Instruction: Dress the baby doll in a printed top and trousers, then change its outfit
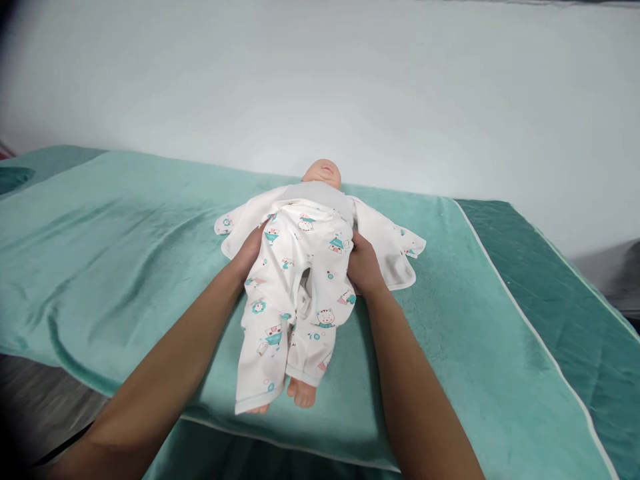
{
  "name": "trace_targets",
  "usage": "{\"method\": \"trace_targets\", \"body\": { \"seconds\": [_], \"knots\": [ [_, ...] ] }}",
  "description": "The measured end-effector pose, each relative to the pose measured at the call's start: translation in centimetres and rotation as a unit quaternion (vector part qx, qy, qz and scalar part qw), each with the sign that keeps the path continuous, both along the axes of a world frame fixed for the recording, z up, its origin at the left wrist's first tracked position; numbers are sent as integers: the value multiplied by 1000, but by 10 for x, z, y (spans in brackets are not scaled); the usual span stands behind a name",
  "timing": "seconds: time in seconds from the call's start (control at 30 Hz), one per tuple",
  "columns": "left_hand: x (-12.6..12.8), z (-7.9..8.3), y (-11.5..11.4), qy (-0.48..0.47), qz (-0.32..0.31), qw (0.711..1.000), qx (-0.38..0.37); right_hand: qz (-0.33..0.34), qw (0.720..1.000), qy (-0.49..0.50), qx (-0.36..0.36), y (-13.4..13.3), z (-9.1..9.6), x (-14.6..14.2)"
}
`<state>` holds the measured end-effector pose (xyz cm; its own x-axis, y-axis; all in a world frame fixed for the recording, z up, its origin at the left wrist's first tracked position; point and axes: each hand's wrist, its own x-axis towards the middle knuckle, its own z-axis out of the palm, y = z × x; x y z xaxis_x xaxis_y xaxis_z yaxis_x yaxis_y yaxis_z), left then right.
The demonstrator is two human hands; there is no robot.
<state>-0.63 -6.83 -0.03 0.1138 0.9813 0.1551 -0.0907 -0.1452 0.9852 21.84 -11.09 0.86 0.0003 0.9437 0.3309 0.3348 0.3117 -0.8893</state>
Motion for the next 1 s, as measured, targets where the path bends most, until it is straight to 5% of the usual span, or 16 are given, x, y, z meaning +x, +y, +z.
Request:
{"method": "trace_targets", "body": {
  "seconds": [0.2,0.43,0.63,0.77,1.0],
  "knots": [
    [-5,-4,1,74,15,997,32,-18,1000,-21,7,0,-5,2],
    [-5,-2,0,44,5,999,-1,-11,1000,-20,7,1,-7,3],
    [-7,1,-2,22,102,994,-20,-56,998,-40,-1,7,-14,4],
    [-6,-1,0,-61,129,990,-22,-119,991,-32,-42,17,-20,7],
    [-6,-2,4,-211,84,971,-68,-182,976,113,-45,30,-26,8]
  ]
}}
